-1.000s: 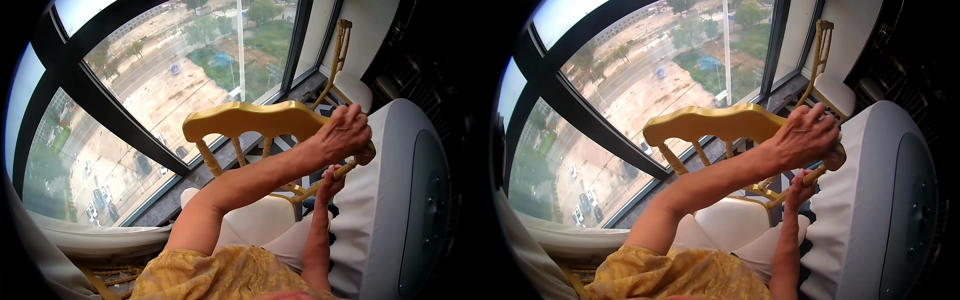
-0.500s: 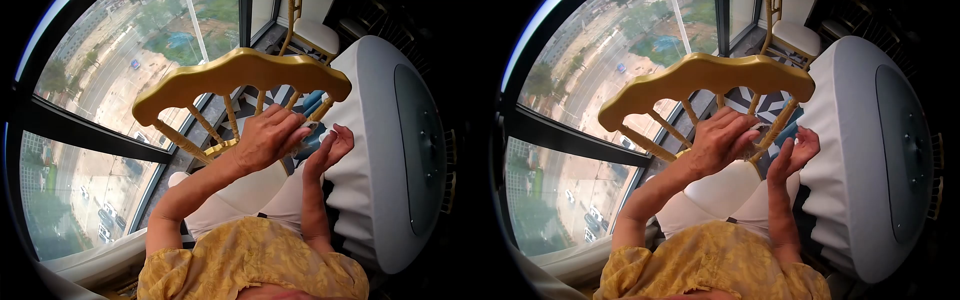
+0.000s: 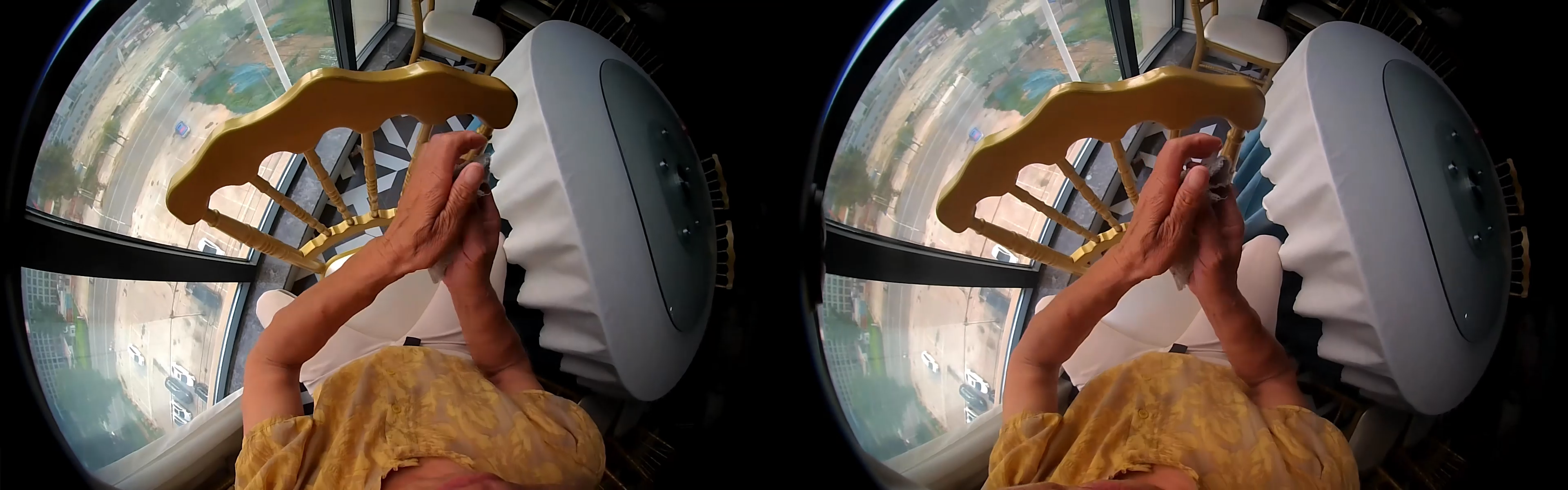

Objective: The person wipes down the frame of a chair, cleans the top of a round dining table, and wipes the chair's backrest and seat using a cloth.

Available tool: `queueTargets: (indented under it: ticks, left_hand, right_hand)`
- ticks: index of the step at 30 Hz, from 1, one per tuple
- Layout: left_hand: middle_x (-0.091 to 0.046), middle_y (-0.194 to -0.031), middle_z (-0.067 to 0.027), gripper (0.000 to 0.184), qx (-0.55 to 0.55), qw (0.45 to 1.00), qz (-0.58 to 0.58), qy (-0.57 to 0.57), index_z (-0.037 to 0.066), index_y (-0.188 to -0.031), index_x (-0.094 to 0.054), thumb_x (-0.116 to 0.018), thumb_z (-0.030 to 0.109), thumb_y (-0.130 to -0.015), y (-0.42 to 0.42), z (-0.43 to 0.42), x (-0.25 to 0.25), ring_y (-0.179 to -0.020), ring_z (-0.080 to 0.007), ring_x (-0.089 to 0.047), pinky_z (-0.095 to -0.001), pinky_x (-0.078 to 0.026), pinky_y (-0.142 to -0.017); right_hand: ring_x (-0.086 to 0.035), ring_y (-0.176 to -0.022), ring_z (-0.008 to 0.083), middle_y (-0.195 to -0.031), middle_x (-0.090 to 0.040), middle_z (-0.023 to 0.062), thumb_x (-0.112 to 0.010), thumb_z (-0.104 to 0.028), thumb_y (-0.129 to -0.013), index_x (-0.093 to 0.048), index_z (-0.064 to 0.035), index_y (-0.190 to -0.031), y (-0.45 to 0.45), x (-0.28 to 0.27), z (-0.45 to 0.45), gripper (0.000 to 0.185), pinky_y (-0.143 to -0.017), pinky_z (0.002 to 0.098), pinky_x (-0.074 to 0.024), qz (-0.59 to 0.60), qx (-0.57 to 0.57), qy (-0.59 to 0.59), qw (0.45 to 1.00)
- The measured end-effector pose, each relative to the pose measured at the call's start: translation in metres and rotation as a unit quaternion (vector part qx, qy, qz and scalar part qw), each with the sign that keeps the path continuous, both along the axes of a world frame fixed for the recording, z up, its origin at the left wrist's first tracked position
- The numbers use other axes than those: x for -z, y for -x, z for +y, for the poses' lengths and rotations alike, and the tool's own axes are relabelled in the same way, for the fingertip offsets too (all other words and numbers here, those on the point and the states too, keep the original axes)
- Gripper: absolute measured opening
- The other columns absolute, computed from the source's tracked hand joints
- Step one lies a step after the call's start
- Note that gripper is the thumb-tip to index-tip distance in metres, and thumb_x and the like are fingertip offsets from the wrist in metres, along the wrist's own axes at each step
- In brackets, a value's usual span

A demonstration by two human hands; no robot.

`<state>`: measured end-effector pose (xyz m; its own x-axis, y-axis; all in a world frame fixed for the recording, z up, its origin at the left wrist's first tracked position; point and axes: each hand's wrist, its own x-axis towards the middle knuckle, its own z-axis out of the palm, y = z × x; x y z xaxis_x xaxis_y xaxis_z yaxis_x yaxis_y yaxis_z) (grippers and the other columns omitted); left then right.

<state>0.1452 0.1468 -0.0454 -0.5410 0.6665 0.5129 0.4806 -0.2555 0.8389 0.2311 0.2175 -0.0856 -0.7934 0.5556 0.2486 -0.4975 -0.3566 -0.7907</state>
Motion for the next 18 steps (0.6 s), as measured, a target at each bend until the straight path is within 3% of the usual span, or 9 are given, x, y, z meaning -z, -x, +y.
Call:
queueTargets:
  ticks: [2, 4, 6, 8, 10, 12, 15, 16, 18]
  left_hand:
    - [-0.052, -0.124, -0.0168, 0.034, -0.039, 0.999, 0.007, -0.003, 0.001, -0.13, -0.046, -0.048, 0.021, -0.103, 0.0, 0.0, 0.0, -0.114, -0.0274, -0.052, -0.0362, -0.042, -0.094]
    - [-0.054, -0.126, -0.0188, 0.031, -0.179, 0.96, 0.21, -0.036, 0.001, -0.125, -0.052, -0.057, 0.013, -0.097, 0.019, -0.009, -0.014, -0.111, -0.0309, -0.054, -0.0382, -0.046, -0.09]
    - [-0.061, -0.111, -0.0151, 0.024, -0.289, 0.868, 0.396, -0.085, 0.003, -0.11, -0.061, -0.064, 0.01, -0.088, 0.057, -0.023, -0.037, -0.104, -0.0309, -0.056, -0.0416, -0.044, -0.088]
    - [-0.066, -0.109, -0.0096, 0.014, -0.401, 0.772, 0.493, -0.019, 0.01, -0.101, -0.068, -0.065, 0.015, -0.089, 0.089, -0.048, -0.067, -0.101, -0.0248, -0.058, -0.0385, -0.042, -0.086]
    - [-0.067, -0.109, -0.0088, 0.024, -0.455, 0.734, 0.504, 0.019, 0.007, -0.099, -0.07, -0.06, 0.028, -0.095, 0.122, -0.077, -0.085, -0.1, -0.0263, -0.06, -0.0413, -0.043, -0.087]
    - [-0.068, -0.107, -0.0114, 0.034, -0.495, 0.766, 0.391, 0.126, 0.005, -0.101, -0.069, -0.054, 0.035, -0.099, 0.126, -0.102, -0.098, -0.098, -0.0293, -0.062, -0.0427, -0.044, -0.086]
    - [-0.069, -0.091, -0.0141, 0.042, -0.504, 0.752, 0.314, 0.287, 0.005, -0.098, -0.068, -0.049, 0.042, -0.101, 0.131, -0.133, -0.099, -0.08, -0.0325, -0.066, -0.0456, -0.046, -0.081]
    - [-0.068, -0.088, -0.0148, 0.047, -0.496, 0.741, 0.305, 0.334, 0.005, -0.092, -0.066, -0.045, 0.046, -0.101, 0.133, -0.142, -0.094, -0.079, -0.0334, -0.066, -0.0465, -0.047, -0.077]
    - [-0.07, -0.086, -0.0143, 0.054, -0.463, 0.727, 0.224, 0.456, 0.009, -0.094, -0.067, -0.036, 0.053, -0.102, 0.133, -0.148, -0.089, -0.082, -0.0347, -0.067, -0.046, -0.049, -0.074]
  right_hand:
    - [-0.058, -0.104, 0.0131, -0.116, -0.06, 0.004, -0.052, -0.02, -0.102, -0.049, -0.0012, -0.132, 0.0, -0.008, 0.003, 0.035, -0.093, 0.0273, -0.0451, -0.037, 0.104, -0.016, 0.994]
    - [-0.058, -0.102, 0.0133, -0.115, -0.06, 0.0055, -0.051, -0.02, -0.103, -0.05, -0.0019, -0.129, -0.002, -0.016, 0.033, 0.032, -0.093, 0.0274, -0.0452, -0.06, 0.244, -0.061, 0.966]
    - [-0.056, -0.104, 0.0149, -0.115, -0.06, 0.0071, -0.05, -0.022, -0.103, -0.05, -0.003, -0.126, 0.008, -0.027, 0.064, 0.03, -0.094, 0.0288, -0.0443, 0.012, 0.335, -0.075, 0.939]
    - [-0.055, -0.106, 0.0158, -0.114, -0.061, 0.0077, -0.049, -0.023, -0.104, -0.051, -0.0034, -0.126, 0.024, -0.041, 0.078, 0.029, -0.096, 0.0298, -0.0432, 0.015, 0.334, -0.086, 0.938]
    - [-0.053, -0.111, 0.018, -0.118, -0.061, 0.0089, -0.047, -0.027, -0.105, -0.051, -0.0036, -0.126, 0.042, -0.044, 0.085, 0.031, -0.101, 0.0326, -0.04, 0.034, 0.293, -0.161, 0.942]
    - [-0.051, -0.116, 0.0185, -0.126, -0.058, 0.0101, -0.046, -0.027, -0.105, -0.047, -0.0045, -0.133, 0.063, -0.042, 0.087, 0.036, -0.103, 0.0347, -0.0402, 0.019, 0.223, -0.276, 0.935]
    - [-0.054, -0.121, 0.0259, -0.13, -0.057, 0.0156, -0.035, -0.042, -0.105, -0.041, -0.0028, -0.137, 0.082, -0.036, 0.09, 0.051, -0.107, 0.0384, -0.0407, -0.037, 0.212, -0.251, 0.944]
    - [-0.054, -0.121, 0.0256, -0.129, -0.057, 0.0157, -0.032, -0.043, -0.106, -0.037, -0.0026, -0.14, 0.082, -0.034, 0.093, 0.054, -0.106, 0.0382, -0.0418, -0.04, 0.2, -0.251, 0.946]
    - [-0.057, -0.114, 0.0244, -0.121, -0.059, 0.014, -0.028, -0.045, -0.104, -0.044, -0.0025, -0.135, 0.085, -0.021, 0.087, 0.055, -0.1, 0.0374, -0.0448, -0.053, 0.25, -0.191, 0.948]
